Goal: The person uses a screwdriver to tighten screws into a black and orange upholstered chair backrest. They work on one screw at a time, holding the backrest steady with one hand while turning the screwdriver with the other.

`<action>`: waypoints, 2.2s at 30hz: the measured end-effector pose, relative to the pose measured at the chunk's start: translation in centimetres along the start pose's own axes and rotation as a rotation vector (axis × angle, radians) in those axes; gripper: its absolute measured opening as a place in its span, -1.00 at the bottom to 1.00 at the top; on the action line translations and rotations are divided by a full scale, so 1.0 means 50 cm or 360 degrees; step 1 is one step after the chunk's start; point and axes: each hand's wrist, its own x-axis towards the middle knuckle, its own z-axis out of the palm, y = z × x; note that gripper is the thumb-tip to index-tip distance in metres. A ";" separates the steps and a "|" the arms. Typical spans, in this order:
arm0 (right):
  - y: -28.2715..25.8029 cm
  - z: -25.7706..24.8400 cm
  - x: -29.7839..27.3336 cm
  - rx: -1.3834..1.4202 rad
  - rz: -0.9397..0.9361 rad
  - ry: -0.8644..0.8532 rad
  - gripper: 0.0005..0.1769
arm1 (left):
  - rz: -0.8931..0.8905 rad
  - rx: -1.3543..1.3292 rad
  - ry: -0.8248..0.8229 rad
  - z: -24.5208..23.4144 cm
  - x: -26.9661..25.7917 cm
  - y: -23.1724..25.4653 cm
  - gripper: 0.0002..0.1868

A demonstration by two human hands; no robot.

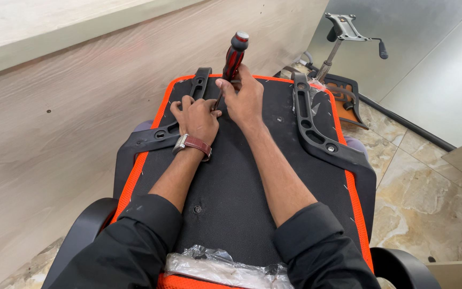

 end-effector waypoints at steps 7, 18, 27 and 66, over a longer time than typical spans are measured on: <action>0.002 0.004 0.001 -0.0071 -0.0170 0.0023 -0.52 | 0.0003 -0.0111 0.0037 0.020 0.002 -0.010 -0.82; 0.013 0.011 -0.001 0.0386 0.0110 -0.0261 -0.47 | 0.0021 -0.0210 0.0024 0.017 0.000 -0.012 -0.85; 0.000 0.000 -0.004 0.0134 0.0148 -0.0041 -0.57 | 0.0171 -0.0130 0.0058 0.016 0.001 -0.012 -0.84; -0.014 -0.019 -0.006 -0.0070 0.0003 -0.0157 -0.62 | 0.0087 -0.0115 0.0117 0.042 -0.005 -0.012 -0.89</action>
